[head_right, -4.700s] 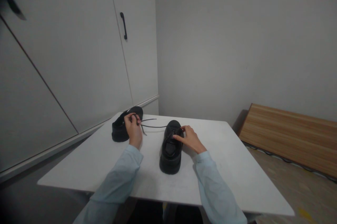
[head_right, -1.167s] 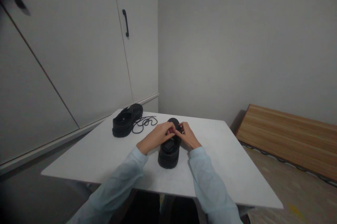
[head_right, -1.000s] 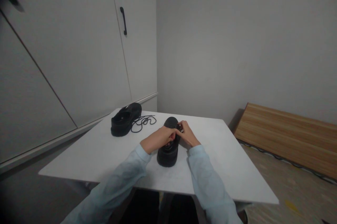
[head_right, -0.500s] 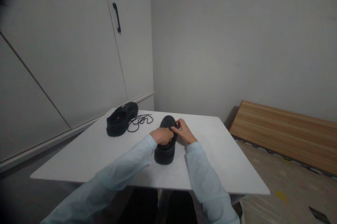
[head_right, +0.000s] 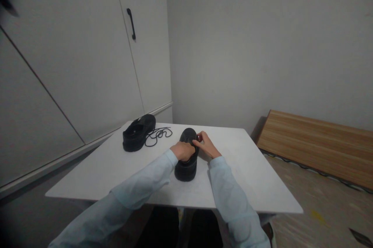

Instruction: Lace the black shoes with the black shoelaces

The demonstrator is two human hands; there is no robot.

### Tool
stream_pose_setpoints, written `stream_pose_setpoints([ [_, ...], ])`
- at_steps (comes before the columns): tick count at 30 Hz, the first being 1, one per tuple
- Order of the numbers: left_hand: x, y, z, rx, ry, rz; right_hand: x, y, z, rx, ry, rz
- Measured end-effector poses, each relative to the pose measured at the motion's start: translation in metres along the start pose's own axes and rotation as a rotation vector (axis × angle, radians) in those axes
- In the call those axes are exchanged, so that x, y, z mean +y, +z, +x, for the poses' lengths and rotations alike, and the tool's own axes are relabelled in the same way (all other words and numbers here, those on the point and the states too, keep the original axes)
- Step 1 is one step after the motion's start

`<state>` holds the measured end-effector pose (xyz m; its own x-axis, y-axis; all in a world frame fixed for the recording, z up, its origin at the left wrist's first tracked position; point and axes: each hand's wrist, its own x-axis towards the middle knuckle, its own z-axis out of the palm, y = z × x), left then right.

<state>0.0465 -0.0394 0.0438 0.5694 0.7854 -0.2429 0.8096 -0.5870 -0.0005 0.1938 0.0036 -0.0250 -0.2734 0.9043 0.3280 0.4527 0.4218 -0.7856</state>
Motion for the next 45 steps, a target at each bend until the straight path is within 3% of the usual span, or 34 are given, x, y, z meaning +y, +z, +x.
stream_pose_setpoints([
  [13,0.001,-0.004,-0.031,0.291,-0.064,-0.110,0.000,0.001,-0.001,0.020,-0.013,0.000],
  [23,-0.021,-0.015,-0.027,0.312,-0.089,-0.187,0.001,0.001,-0.001,0.010,-0.027,-0.022],
  [37,-0.045,-0.028,-0.027,0.307,0.148,-0.366,0.000,0.001,-0.001,0.014,-0.025,-0.022],
  [45,-0.043,-0.035,-0.036,0.260,0.248,-0.381,-0.002,0.001,-0.001,0.013,-0.039,-0.030],
])
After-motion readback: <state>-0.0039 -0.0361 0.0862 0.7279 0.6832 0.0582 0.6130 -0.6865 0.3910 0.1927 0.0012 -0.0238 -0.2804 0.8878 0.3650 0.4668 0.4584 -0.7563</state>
